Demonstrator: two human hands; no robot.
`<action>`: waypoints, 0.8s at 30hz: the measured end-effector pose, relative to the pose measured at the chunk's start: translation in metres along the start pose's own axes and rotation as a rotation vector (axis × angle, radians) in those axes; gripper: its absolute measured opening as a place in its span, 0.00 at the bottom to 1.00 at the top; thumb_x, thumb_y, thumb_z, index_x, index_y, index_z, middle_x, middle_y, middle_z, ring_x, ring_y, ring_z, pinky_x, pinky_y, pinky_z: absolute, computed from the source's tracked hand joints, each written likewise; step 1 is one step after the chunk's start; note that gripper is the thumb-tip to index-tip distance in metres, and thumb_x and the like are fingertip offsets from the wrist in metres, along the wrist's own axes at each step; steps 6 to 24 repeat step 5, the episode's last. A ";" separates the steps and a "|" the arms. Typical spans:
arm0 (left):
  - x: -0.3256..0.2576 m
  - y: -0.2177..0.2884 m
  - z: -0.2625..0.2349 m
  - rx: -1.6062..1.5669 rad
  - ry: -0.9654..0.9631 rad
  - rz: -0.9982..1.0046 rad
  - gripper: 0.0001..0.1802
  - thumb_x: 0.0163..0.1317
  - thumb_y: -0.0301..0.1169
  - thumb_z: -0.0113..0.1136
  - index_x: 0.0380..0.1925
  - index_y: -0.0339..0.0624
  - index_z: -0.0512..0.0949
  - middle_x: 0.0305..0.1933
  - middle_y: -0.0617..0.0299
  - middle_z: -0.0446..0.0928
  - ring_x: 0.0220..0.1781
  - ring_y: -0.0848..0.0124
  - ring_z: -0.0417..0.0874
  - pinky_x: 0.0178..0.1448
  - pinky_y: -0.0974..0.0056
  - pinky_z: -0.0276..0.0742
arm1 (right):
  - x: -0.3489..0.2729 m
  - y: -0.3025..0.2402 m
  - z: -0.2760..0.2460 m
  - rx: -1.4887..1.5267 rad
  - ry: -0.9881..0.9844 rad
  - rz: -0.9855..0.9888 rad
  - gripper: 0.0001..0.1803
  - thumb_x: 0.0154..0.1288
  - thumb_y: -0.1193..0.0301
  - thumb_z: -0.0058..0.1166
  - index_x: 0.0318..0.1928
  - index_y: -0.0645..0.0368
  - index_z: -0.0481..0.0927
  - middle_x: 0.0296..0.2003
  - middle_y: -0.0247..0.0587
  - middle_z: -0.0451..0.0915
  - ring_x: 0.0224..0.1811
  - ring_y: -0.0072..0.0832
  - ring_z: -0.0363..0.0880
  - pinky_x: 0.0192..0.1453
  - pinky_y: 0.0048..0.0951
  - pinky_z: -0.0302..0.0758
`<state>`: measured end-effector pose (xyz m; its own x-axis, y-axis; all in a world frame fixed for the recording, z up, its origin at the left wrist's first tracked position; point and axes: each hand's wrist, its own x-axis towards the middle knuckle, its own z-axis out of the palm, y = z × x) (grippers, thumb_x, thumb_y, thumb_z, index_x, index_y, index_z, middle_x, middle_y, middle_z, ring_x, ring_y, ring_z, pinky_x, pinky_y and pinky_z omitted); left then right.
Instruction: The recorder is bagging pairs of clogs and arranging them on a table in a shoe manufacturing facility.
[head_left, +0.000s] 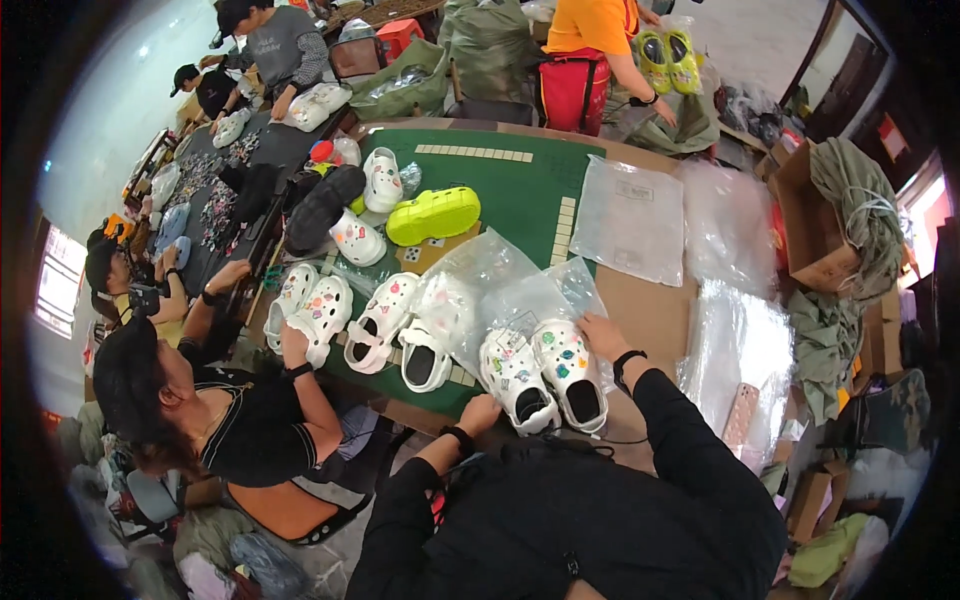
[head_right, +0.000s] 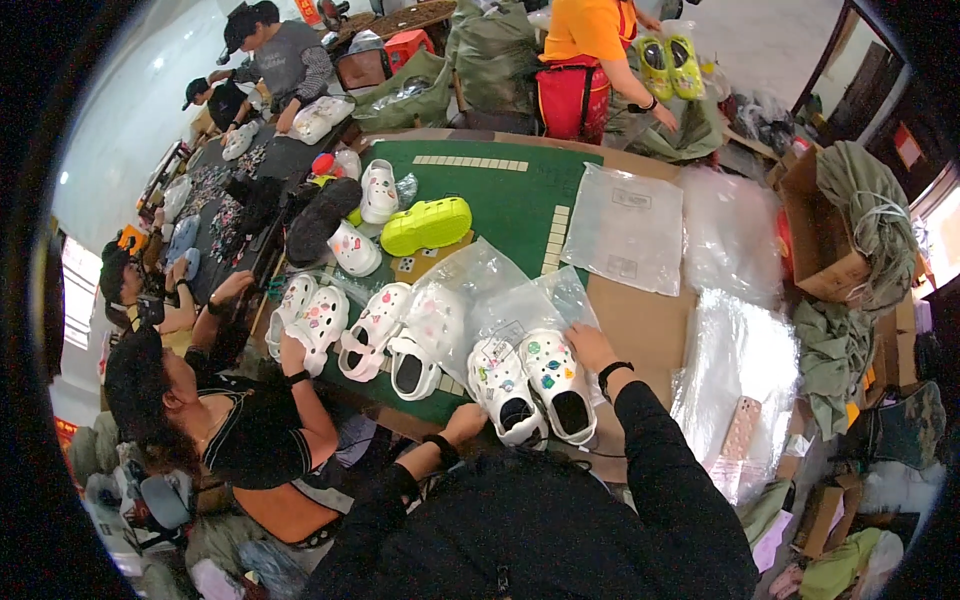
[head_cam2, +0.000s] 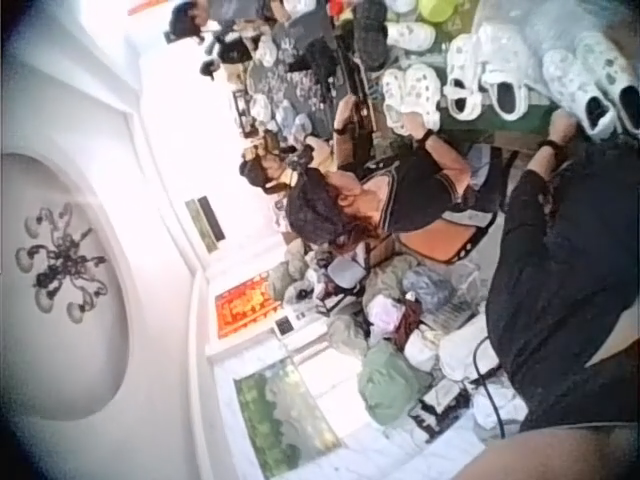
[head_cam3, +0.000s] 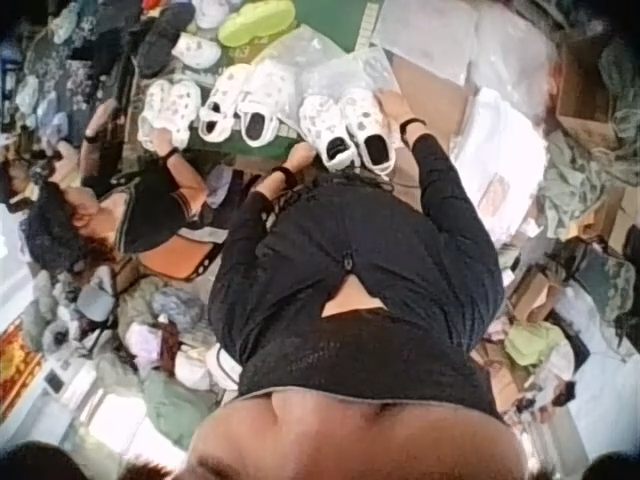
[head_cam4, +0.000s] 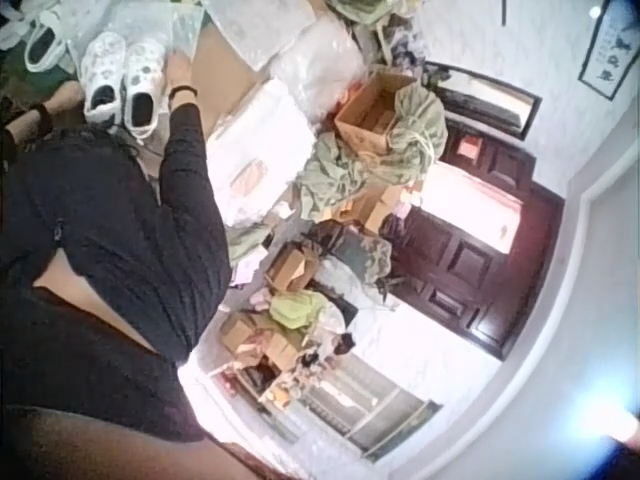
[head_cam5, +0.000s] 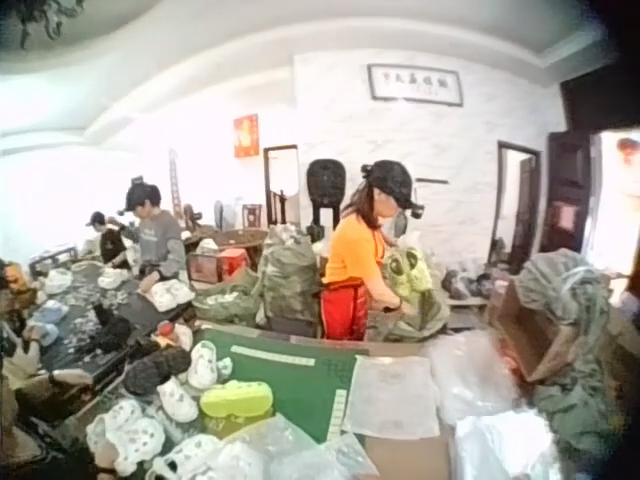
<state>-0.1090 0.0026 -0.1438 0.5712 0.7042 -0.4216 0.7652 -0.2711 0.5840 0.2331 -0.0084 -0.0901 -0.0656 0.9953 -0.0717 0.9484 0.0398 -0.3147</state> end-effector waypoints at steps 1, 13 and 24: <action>0.002 -0.009 0.002 -0.030 0.010 0.032 0.17 0.54 0.37 0.50 0.27 0.31 0.77 0.33 0.38 0.77 0.40 0.42 0.77 0.45 0.45 0.71 | -0.005 -0.001 0.001 0.003 -0.001 0.005 0.11 0.58 0.73 0.49 0.43 0.58 0.73 0.40 0.47 0.73 0.43 0.44 0.75 0.47 0.40 0.74; 0.006 -0.013 -0.002 -0.174 0.014 -0.004 0.19 0.58 0.41 0.51 0.27 0.32 0.77 0.33 0.37 0.76 0.40 0.42 0.77 0.45 0.46 0.71 | -0.034 0.008 0.016 0.184 0.052 0.079 0.13 0.62 0.72 0.46 0.48 0.55 0.71 0.42 0.50 0.73 0.46 0.45 0.75 0.49 0.40 0.73; 0.006 -0.013 -0.002 -0.174 0.014 -0.004 0.19 0.58 0.41 0.51 0.27 0.32 0.77 0.33 0.37 0.76 0.40 0.42 0.77 0.45 0.46 0.71 | -0.034 0.008 0.016 0.184 0.052 0.079 0.13 0.62 0.72 0.46 0.48 0.55 0.71 0.42 0.50 0.73 0.46 0.45 0.75 0.49 0.40 0.73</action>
